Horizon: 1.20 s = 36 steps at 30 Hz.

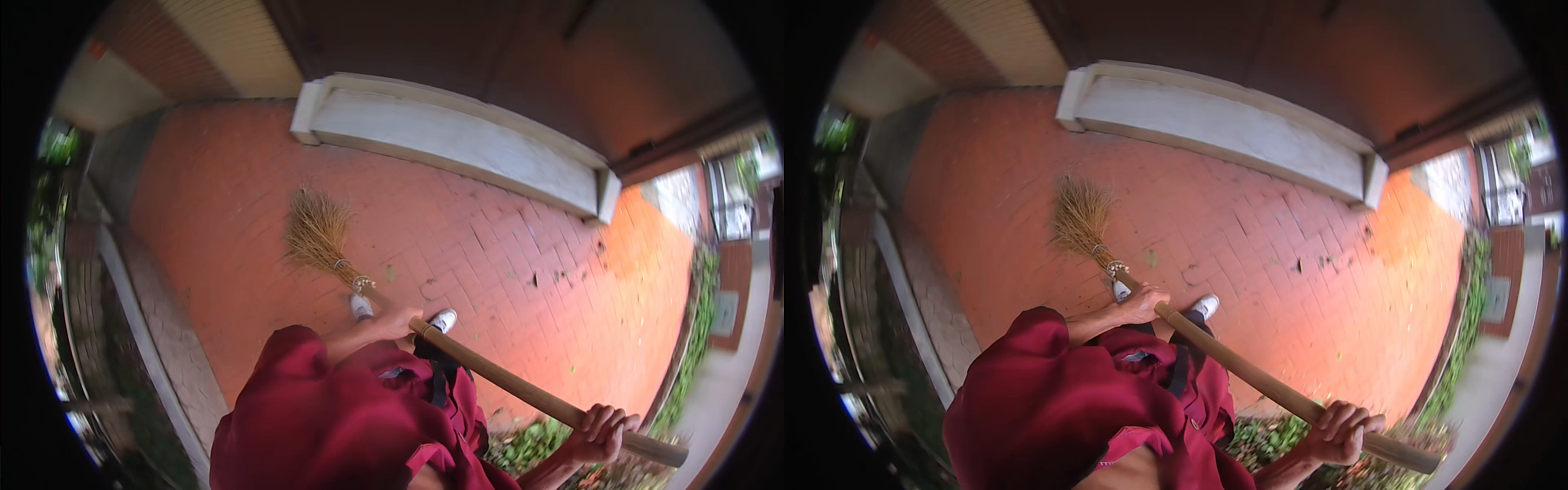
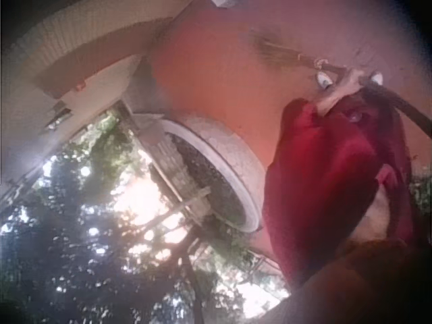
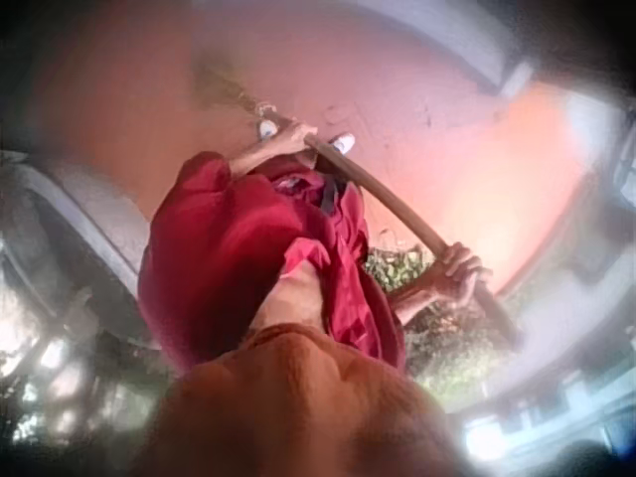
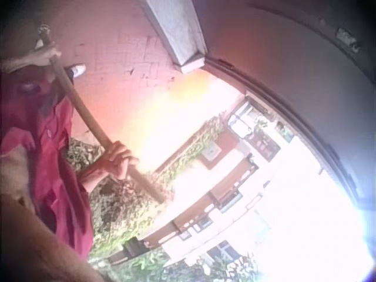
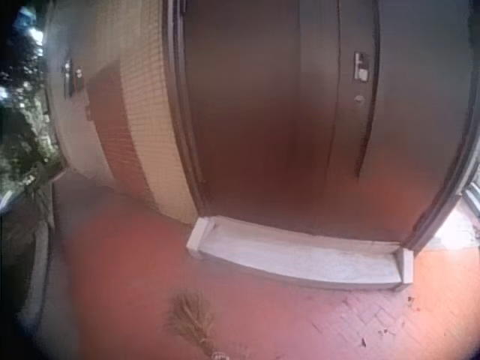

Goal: The person sweeps a tiled outdoor walkway with a traditional straw broom, moving along a curved path bordered by hedges and a metal railing. The person gathers scattered leaves and debris into piles while walking forward and turning to follow the path.

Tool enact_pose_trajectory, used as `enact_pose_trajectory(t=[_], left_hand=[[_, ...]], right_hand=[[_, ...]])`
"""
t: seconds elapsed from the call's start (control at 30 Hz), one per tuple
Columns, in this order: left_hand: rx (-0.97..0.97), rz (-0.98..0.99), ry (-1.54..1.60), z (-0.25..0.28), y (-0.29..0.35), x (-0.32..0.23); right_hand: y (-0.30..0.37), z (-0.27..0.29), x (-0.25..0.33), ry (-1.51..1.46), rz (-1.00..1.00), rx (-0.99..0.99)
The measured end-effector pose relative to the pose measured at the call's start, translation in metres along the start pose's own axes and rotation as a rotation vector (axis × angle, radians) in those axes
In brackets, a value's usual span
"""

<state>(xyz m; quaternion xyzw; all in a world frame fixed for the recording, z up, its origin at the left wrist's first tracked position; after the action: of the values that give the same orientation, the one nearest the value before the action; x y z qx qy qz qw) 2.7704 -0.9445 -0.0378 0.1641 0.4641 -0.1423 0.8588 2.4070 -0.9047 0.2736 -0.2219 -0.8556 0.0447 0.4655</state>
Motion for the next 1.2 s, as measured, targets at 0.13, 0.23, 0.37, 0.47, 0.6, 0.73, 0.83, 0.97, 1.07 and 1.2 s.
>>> enact_pose_trajectory(t=[0.13, 0.23, 0.37, 0.47, 0.6, 0.73, 0.83, 0.97, 1.07, 1.2], left_hand=[[-0.154, -0.115, 0.002, 0.066, 0.028, -0.013], [-0.280, -0.257, -0.059, 0.123, 0.019, -0.028], [-0.411, -0.198, -0.114, 0.211, -0.006, 0.025], [-0.515, -0.074, -0.072, 0.237, 0.037, 0.108], [-0.691, 0.143, -0.070, 0.208, 0.157, 0.179], [-0.913, 0.216, -0.196, 0.231, 0.256, 0.201], [-0.714, 0.310, -0.152, 0.261, 0.281, 0.191], [-0.774, 0.239, -0.249, 0.306, 0.239, 0.160], [-0.782, 0.042, -0.321, 0.364, 0.164, 0.157], [-0.566, -0.093, -0.314, 0.454, 0.034, 0.185]], right_hand=[[-0.027, -0.059, -0.005, -0.022, 0.057, 0.063], [-0.034, -0.112, -0.020, -0.038, 0.088, 0.168], [-0.024, -0.205, -0.085, -0.061, 0.047, 0.340], [0.000, -0.286, -0.138, -0.083, -0.027, 0.445], [0.044, -0.362, -0.190, -0.058, -0.186, 0.531], [0.067, -0.383, -0.231, -0.120, -0.380, 0.442], [0.054, -0.369, -0.247, -0.098, -0.482, 0.233], [0.013, -0.351, -0.229, -0.220, -0.419, 0.248], [-0.013, -0.350, -0.207, -0.261, -0.152, 0.093], [-0.043, -0.393, -0.216, -0.314, 0.113, 0.437]])
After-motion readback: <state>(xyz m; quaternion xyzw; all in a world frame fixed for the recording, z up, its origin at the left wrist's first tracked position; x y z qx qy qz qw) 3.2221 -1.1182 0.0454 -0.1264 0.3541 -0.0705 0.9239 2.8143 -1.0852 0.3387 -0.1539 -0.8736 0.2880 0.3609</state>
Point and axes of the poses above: each hand's wrist, its own y-axis away from the middle knuckle, its own z-axis out of the back of the hand, x = y × z, the point moved 2 cm from there along -y, towards the middle knuckle, and after that the axes turned 4 degrees about -y, right-handed, at the moved point
